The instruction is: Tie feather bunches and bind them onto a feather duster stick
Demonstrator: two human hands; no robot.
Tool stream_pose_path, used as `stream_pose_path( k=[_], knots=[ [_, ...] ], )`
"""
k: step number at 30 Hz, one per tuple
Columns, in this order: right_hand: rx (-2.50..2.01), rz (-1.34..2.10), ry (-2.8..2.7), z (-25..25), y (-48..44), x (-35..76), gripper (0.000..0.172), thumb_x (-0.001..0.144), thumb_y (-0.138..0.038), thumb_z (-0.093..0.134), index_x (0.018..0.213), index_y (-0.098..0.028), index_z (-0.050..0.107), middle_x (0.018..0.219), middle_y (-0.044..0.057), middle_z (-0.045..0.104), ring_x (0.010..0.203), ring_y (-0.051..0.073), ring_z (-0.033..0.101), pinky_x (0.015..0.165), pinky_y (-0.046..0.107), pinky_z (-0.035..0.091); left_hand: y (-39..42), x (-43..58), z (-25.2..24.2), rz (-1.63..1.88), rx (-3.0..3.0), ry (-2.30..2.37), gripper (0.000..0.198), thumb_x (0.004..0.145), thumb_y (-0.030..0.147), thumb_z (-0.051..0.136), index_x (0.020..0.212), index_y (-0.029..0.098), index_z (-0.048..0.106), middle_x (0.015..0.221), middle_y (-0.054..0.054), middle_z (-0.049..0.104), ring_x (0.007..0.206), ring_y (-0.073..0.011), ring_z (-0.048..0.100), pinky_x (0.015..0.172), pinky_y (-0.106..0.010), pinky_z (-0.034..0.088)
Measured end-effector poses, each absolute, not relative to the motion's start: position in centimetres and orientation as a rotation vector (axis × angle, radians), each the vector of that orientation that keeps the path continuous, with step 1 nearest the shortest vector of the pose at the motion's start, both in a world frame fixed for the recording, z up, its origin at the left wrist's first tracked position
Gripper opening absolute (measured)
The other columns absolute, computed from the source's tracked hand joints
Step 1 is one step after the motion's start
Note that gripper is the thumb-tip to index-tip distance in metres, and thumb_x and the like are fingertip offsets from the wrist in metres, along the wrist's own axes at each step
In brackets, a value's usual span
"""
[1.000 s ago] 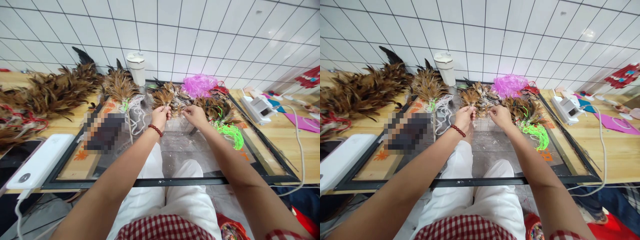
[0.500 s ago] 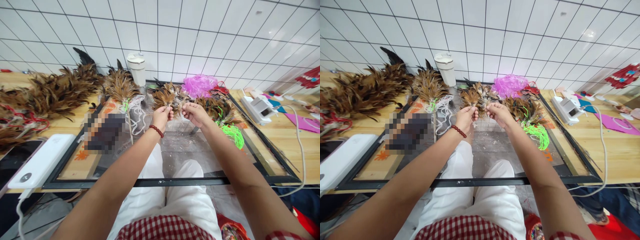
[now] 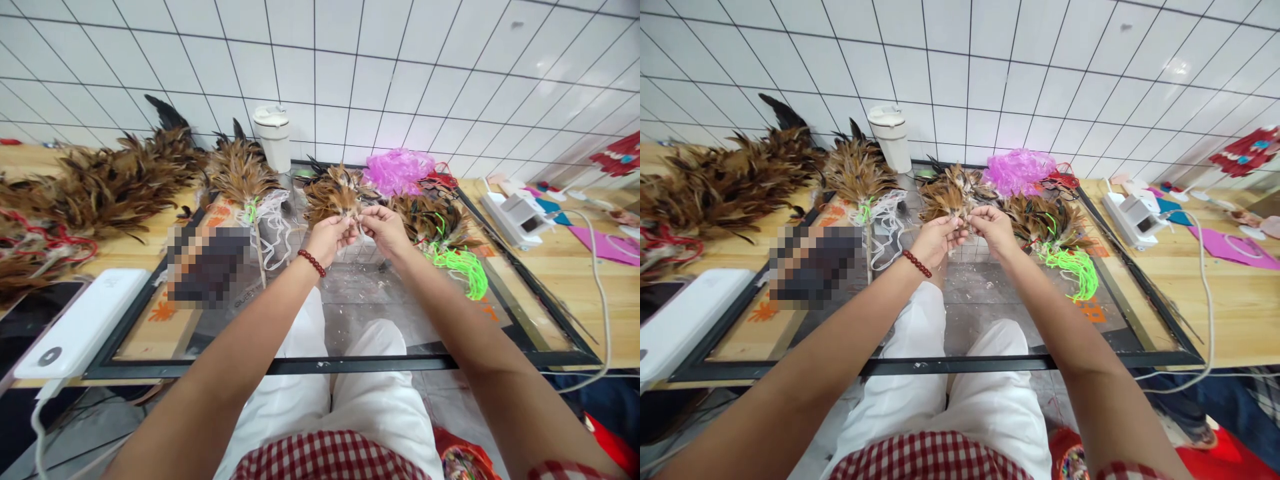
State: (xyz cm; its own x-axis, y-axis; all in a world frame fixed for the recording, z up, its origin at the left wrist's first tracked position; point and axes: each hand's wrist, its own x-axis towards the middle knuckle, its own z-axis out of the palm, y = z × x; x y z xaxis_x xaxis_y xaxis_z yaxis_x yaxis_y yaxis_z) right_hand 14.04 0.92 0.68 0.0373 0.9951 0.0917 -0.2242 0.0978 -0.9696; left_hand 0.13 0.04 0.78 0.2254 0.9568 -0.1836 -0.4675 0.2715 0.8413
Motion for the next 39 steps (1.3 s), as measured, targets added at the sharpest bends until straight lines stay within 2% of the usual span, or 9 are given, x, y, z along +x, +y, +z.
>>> stream_pose_path(
  k=[3,8,12,16,19,24,30,39],
  knots=[
    [-0.967,1.219,-1.049,0.5,0.9,13.8,0.032,0.052,-0.023,0.078,0.077,-0.017,0.06,0.06,-0.005,0.059,0.049,0.005,0.047,0.046,0.019,0.034,0.0,0.2,0.7,1.11,0.749,0.802,0.013,0.084,0.01,0.055,0.072,0.009,0.061,0.065,-0.004,0.062,0.057,-0.0085,0.06,0.06,-0.022,0.049],
    [-1.051,1.086,-0.913,0.3,1.5,14.2,0.033,0.052,-0.017,0.069,0.083,-0.019,0.056,0.059,-0.008,0.051,0.043,0.003,0.035,0.039,0.019,0.02,0.3,0.1,0.8,1.204,0.677,0.801,0.016,0.084,0.009,0.055,0.069,0.009,0.059,0.065,-0.004,0.061,0.056,-0.0074,0.058,0.061,-0.021,0.048],
    [-1.167,1.178,-0.932,0.3,1.5,14.4,0.025,0.059,-0.028,0.07,0.077,-0.017,0.057,0.058,-0.007,0.048,0.043,0.003,0.03,0.039,0.019,0.017,0.5,-0.1,0.6,1.241,0.665,0.781,0.015,0.084,0.01,0.056,0.069,0.01,0.058,0.065,-0.003,0.06,0.057,-0.0072,0.057,0.06,-0.021,0.047],
    [-1.056,1.39,-1.077,0.6,0.8,13.8,0.033,0.061,-0.044,0.076,0.071,-0.017,0.06,0.06,-0.005,0.048,0.046,0.004,0.032,0.041,0.02,0.022,0.5,-0.1,0.4,1.226,0.707,0.76,0.015,0.085,0.009,0.052,0.072,0.009,0.059,0.065,-0.003,0.06,0.057,-0.0074,0.057,0.06,-0.021,0.048],
    [-0.952,1.296,-1.085,0.9,0.7,13.6,0.036,0.057,-0.042,0.081,0.068,-0.018,0.057,0.054,-0.007,0.041,0.047,0.004,0.032,0.043,0.02,0.025,0.5,-0.1,0.3,1.16,0.725,0.784,0.013,0.085,0.012,0.054,0.073,0.01,0.059,0.065,-0.003,0.061,0.056,-0.0082,0.058,0.061,-0.022,0.049],
    [-0.92,1.216,-1.068,1.1,0.9,14.1,0.036,0.059,-0.042,0.08,0.063,-0.019,0.053,0.052,-0.008,0.036,0.046,0.005,0.03,0.043,0.022,0.025,0.5,-0.2,0.3,1.187,0.697,0.825,0.011,0.084,0.014,0.056,0.074,0.011,0.059,0.068,-0.004,0.064,0.058,-0.0087,0.061,0.063,-0.023,0.05],
    [-0.921,1.113,-1.166,0.2,1.0,14.0,0.028,0.062,-0.041,0.079,0.067,-0.018,0.063,0.051,-0.007,0.041,0.047,0.005,0.03,0.046,0.022,0.024,0.1,-0.1,0.8,1.14,0.724,0.834,0.01,0.084,0.015,0.058,0.076,0.01,0.061,0.072,-0.006,0.067,0.063,-0.0098,0.064,0.063,-0.022,0.051],
    [-0.943,1.135,-1.183,-0.1,1.0,13.8,0.031,0.062,-0.045,0.077,0.068,-0.019,0.062,0.054,-0.006,0.041,0.048,0.006,0.03,0.046,0.023,0.024,0.3,-0.1,0.6,1.152,0.7,0.833,0.012,0.086,0.014,0.057,0.077,0.009,0.063,0.066,-0.004,0.065,0.055,-0.008,0.061,0.057,-0.02,0.05]
  ],
)
